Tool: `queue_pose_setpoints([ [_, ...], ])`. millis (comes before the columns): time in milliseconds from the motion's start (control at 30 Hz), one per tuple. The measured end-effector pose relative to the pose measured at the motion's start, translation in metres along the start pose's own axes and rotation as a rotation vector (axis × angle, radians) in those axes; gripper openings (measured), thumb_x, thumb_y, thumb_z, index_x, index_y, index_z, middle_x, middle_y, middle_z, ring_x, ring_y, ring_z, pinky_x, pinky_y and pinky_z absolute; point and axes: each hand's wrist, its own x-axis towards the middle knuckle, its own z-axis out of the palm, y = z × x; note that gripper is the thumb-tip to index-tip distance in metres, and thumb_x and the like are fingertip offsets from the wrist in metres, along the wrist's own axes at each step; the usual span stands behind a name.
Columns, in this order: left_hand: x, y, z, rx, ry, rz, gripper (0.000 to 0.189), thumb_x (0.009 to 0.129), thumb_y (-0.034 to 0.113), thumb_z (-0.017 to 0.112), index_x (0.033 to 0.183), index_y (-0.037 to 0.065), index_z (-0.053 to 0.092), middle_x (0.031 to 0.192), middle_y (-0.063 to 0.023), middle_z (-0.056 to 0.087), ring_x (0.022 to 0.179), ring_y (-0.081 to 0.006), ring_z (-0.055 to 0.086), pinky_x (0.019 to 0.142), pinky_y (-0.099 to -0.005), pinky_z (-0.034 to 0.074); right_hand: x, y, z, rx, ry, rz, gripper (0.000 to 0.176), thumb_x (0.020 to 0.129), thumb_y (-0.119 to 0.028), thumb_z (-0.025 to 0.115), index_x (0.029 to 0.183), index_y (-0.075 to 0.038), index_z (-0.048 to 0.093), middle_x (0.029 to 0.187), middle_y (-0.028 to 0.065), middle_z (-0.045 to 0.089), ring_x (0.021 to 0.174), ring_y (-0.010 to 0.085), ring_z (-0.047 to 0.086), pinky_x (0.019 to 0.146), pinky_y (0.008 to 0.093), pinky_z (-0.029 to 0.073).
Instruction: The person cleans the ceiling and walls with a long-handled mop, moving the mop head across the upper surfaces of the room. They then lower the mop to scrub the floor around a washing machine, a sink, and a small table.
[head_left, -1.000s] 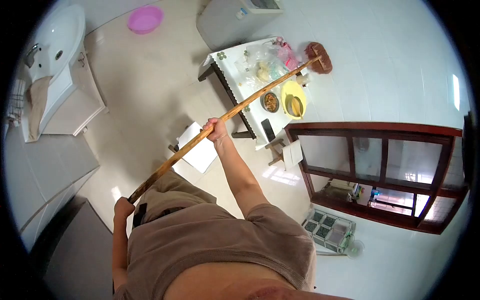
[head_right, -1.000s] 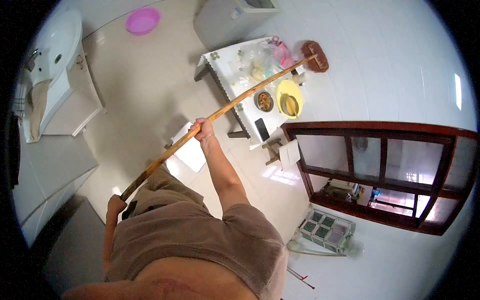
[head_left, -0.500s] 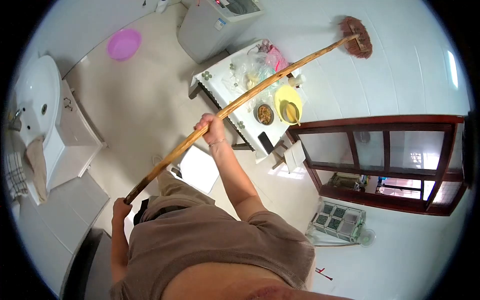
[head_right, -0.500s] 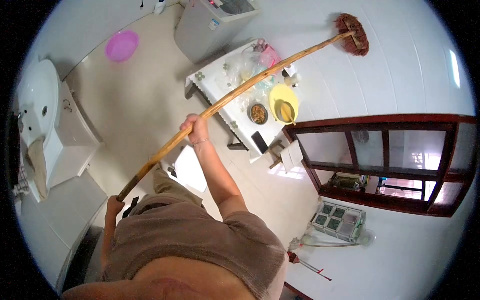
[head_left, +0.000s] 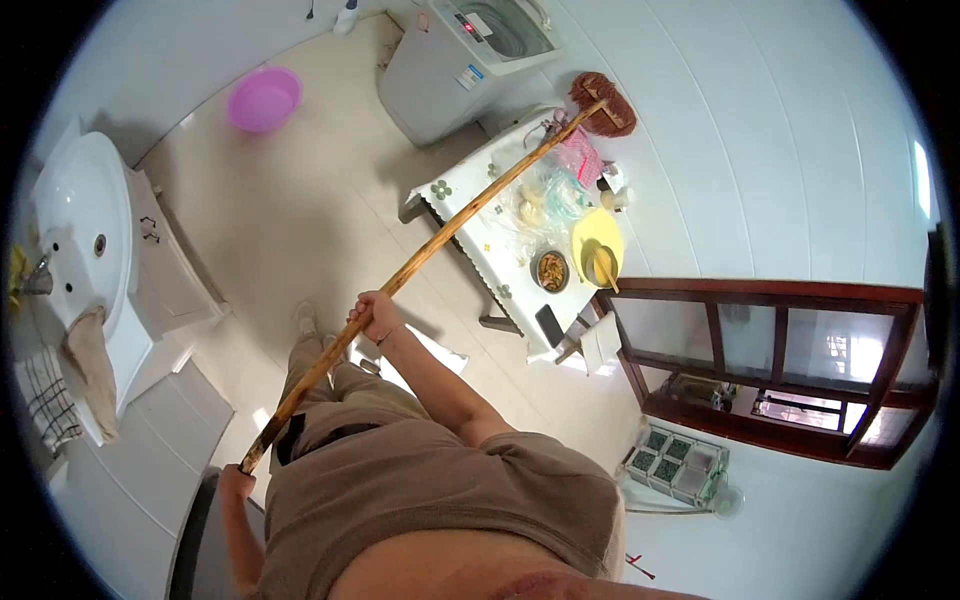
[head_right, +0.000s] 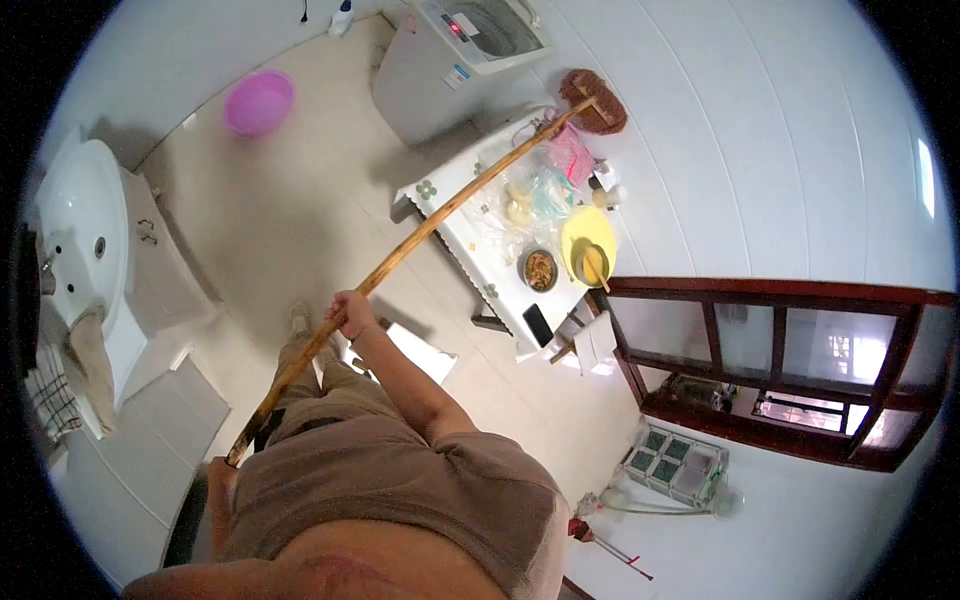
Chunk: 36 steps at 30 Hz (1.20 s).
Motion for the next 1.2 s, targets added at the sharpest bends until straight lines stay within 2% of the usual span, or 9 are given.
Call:
queue_pose_setpoints([
  [233,0.04,-0.016,-0.009,-0.069,0.093,0.078,0.018,0.065,0.011,0.058,0.077,-0.001,0.064,0.078,-0.0242,0.062,0.076,-0.0391,0.06,0.068,-0.045,0.048,0.0,-0.014,0.037,0.029,-0.022,-0.016,0.016,0.075,-0.012,0.048,0.062,-0.012,0.039,0.051,0.0039,0.038,0.053,0.0229,0.042,0.067,0.0418,0.041],
  [400,0.058,0.025,-0.065,-0.164,0.045,0.136,0.018,0.065,0.012,0.06,0.077,-0.001,0.065,0.077,-0.0244,0.061,0.076,-0.0391,0.06,0.069,-0.0443,0.048,-0.011,-0.037,0.073,0.006,0.002,-0.232,0.015,0.072,-0.011,0.049,0.06,-0.011,0.041,0.05,0.0049,0.038,0.051,0.0233,0.043,0.064,0.041,0.041],
  [433,0.067,0.032,-0.065,-0.181,-0.021,0.128,0.018,0.065,0.012,0.061,0.077,-0.001,0.065,0.077,-0.0245,0.061,0.077,-0.0393,0.06,0.069,-0.0442,0.048,-0.011,-0.045,0.077,0.008,0.016,-0.239,0.015,0.072,-0.011,0.049,0.06,-0.011,0.041,0.05,0.0049,0.038,0.051,0.0233,0.043,0.064,0.041,0.041],
  [500,0.094,0.041,-0.053,-0.195,-0.023,0.207,0.019,0.064,0.013,0.063,0.077,-0.001,0.064,0.076,-0.024,0.061,0.077,-0.0394,0.06,0.069,-0.0436,0.049,-0.027,-0.067,0.097,0.0,0.01,-0.372,0.017,0.068,-0.007,0.05,0.054,-0.007,0.041,0.049,0.0076,0.038,0.044,0.0236,0.041,0.048,0.0352,0.04],
  [633,0.127,0.079,-0.061,-0.192,-0.036,0.344,0.021,0.064,0.014,0.064,0.078,0.0,0.064,0.076,-0.0221,0.062,0.076,-0.0386,0.06,0.069,-0.0429,0.049,-0.032,-0.112,0.117,-0.034,-0.056,-0.446,0.018,0.066,-0.006,0.05,0.051,-0.008,0.04,0.047,0.0072,0.037,0.042,0.0231,0.041,0.048,0.0349,0.04],
  [767,0.125,0.082,-0.083,-0.221,-0.044,0.303,0.022,0.063,0.013,0.065,0.08,0.0,0.064,0.077,-0.0211,0.063,0.077,-0.0378,0.061,0.07,-0.0427,0.049,-0.025,-0.116,0.132,-0.048,-0.044,-0.428,0.017,0.066,-0.006,0.051,0.053,-0.008,0.041,0.047,0.0068,0.038,0.042,0.0234,0.041,0.048,0.0368,0.04],
  [833,0.122,0.062,-0.086,-0.207,0.011,0.374,0.022,0.062,0.013,0.064,0.079,-0.002,0.064,0.075,-0.0215,0.063,0.076,-0.0378,0.061,0.068,-0.0427,0.048,-0.017,-0.101,0.135,-0.002,-0.027,-0.376,0.015,0.066,-0.006,0.051,0.055,-0.007,0.041,0.048,0.0067,0.038,0.043,0.0238,0.041,0.049,0.0373,0.04],
  [1033,0.094,-0.004,-0.091,-0.133,-0.052,0.052,0.022,0.059,0.011,0.063,0.075,-0.004,0.062,0.068,-0.0218,0.061,0.068,-0.0382,0.06,0.062,-0.0443,0.046,0.026,-0.041,0.119,0.037,0.06,-0.137,0.02,0.073,-0.008,0.05,0.057,-0.009,0.038,0.053,0.0067,0.038,0.051,0.0234,0.042,0.056,0.0377,0.039],
  [1200,0.047,-0.002,-0.111,-0.087,-0.121,-0.007,0.019,0.058,0.009,0.062,0.072,-0.004,0.062,0.069,-0.0216,0.061,0.069,-0.0383,0.06,0.062,-0.0442,0.046,0.075,-0.009,0.083,0.039,0.139,-0.041,0.02,0.075,-0.011,0.048,0.058,-0.01,0.037,0.054,0.0064,0.038,0.053,0.0229,0.042,0.057,0.0375,0.039],
])
